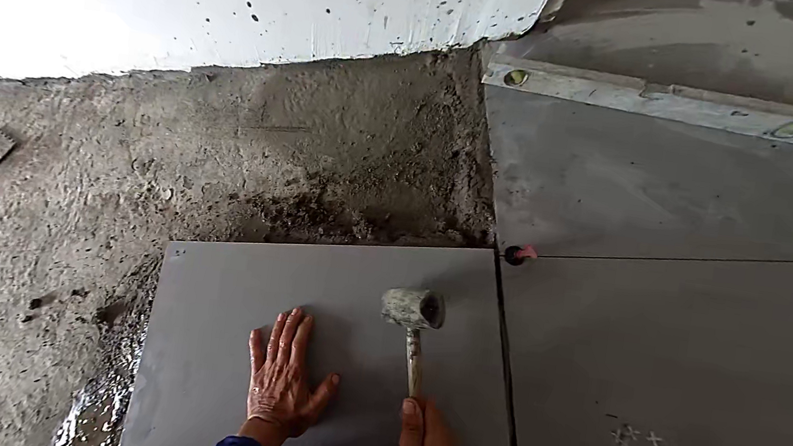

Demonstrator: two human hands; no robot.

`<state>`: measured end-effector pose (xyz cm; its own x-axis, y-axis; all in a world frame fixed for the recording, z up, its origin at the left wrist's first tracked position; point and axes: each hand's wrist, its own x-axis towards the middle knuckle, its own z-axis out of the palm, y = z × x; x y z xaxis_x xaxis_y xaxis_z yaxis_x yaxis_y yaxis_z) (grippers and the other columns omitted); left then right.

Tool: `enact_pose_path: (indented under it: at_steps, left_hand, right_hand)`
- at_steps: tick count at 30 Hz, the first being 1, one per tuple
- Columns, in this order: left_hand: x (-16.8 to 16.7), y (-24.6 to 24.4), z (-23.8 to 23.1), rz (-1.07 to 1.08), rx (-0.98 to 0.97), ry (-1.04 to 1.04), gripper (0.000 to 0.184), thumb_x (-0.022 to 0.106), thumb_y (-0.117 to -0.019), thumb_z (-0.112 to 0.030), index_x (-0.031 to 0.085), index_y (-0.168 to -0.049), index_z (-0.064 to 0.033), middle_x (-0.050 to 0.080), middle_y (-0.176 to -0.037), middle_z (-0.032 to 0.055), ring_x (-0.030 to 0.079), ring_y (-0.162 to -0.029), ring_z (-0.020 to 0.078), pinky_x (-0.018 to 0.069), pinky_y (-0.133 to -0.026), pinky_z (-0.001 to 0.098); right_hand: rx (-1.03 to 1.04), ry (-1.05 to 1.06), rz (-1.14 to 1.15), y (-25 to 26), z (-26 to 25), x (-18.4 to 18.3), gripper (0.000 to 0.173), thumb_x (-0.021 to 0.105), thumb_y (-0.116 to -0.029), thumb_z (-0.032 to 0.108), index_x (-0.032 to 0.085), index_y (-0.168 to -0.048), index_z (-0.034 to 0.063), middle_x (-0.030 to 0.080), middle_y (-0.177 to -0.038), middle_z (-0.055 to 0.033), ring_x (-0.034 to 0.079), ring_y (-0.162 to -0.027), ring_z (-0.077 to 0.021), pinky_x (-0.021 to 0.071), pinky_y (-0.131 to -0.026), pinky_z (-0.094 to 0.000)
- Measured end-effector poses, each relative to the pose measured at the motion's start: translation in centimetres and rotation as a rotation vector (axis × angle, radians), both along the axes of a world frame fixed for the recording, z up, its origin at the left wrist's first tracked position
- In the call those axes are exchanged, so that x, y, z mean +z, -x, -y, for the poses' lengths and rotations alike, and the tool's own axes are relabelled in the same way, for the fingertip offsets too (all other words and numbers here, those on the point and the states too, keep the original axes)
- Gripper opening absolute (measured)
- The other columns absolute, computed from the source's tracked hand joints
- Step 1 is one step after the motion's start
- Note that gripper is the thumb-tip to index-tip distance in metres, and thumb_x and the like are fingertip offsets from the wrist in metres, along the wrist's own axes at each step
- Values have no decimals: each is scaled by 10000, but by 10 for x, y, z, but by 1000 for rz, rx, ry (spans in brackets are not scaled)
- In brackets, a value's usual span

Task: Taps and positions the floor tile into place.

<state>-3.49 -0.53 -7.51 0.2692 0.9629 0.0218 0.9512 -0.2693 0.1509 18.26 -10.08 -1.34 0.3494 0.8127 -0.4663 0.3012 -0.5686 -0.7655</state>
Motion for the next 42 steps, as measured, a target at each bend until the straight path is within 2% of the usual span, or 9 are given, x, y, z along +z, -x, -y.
enact_pose_path:
  at_steps: [11, 18, 21, 27, 31, 34, 36, 39, 42]
  left_hand:
    - [-4, 7, 2, -45, -6, 11, 1072, 241, -846, -863, 413, -1581, -102, 404, -1634, 112, 311, -1543, 332, 121, -1199, 715]
    - [-1, 6, 2, -63, 11, 52, 1075, 278, -837, -866, 396, -1590, -109, 354, -1662, 100, 260, -1564, 314, 105, -1216, 698]
    - [1, 5, 0, -69, 26, 96, 1066, 297, -834, -866, 379, -1601, -130, 320, -1681, 77, 215, -1580, 289, 84, -1228, 687]
    - [0, 1, -4, -48, 33, 152, 1028, 316, -852, -864, 326, -1627, -189, 246, -1712, 29, 152, -1596, 235, 45, -1249, 650]
    - [5, 59, -15, -75, 4, 57, 821, 267, -948, -774, 369, -1605, -293, 283, -1698, -1, 250, -1567, 235, 203, -1231, 620]
    - [-2, 105, -10, -72, 36, 60, 939, 240, -901, -843, 271, -1647, -274, 223, -1718, 61, 178, -1588, 310, 111, -1213, 718]
    - [-7, 112, -11, -31, 82, 28, 1032, 246, -859, -889, 279, -1645, -222, 237, -1710, 99, 182, -1585, 329, 96, -1221, 705]
    - [-9, 114, -13, -10, 157, -4, 1140, 238, -831, -911, 298, -1628, -98, 268, -1687, 169, 211, -1573, 365, 101, -1224, 696]
    - [-7, 117, -11, -32, 154, 17, 1173, 225, -814, -928, 297, -1626, -85, 274, -1687, 161, 209, -1574, 360, 88, -1226, 690]
  right_hand:
    - [-17, -111, 42, -13, -7, 3, 602, 325, -1071, 566, 629, -943, 62, 477, -544, 50, 487, -436, -79, 440, -414, -289]
    - [30, -191, 67, -14, -23, -3, 523, 346, -1083, 487, 619, -942, 64, 466, -543, 59, 479, -434, -65, 436, -410, -269]
    - [98, -88, 62, -15, -34, -5, 516, 373, -1077, 463, 645, -963, 40, 507, -596, 3, 528, -503, -135, 477, -486, -348]
    - [78, -140, 30, -4, -17, -18, 507, 368, -1076, 463, 640, -963, 51, 512, -612, 8, 525, -502, -130, 486, -487, -340]
    - [94, -171, 26, 2, -15, -2, 554, 366, -1061, 555, 632, -967, 78, 514, -591, 12, 521, -464, -134, 482, -437, -352]
    - [71, -184, -44, 31, -15, -10, 534, 370, -1074, 501, 622, -1033, 32, 512, -623, 1, 523, -499, -133, 498, -484, -350]
    - [62, -78, -128, 49, -25, -13, 479, 389, -1079, 435, 633, -1006, 30, 530, -669, -18, 544, -562, -148, 510, -553, -359]
    - [24, -155, -192, 71, -38, -4, 457, 383, -1083, 419, 623, -938, 58, 503, -621, 13, 509, -510, -116, 474, -492, -305]
    - [59, -89, -201, 88, -38, -13, 476, 377, -1083, 435, 629, -941, 58, 534, -664, 1, 542, -556, -124, 497, -540, -314]
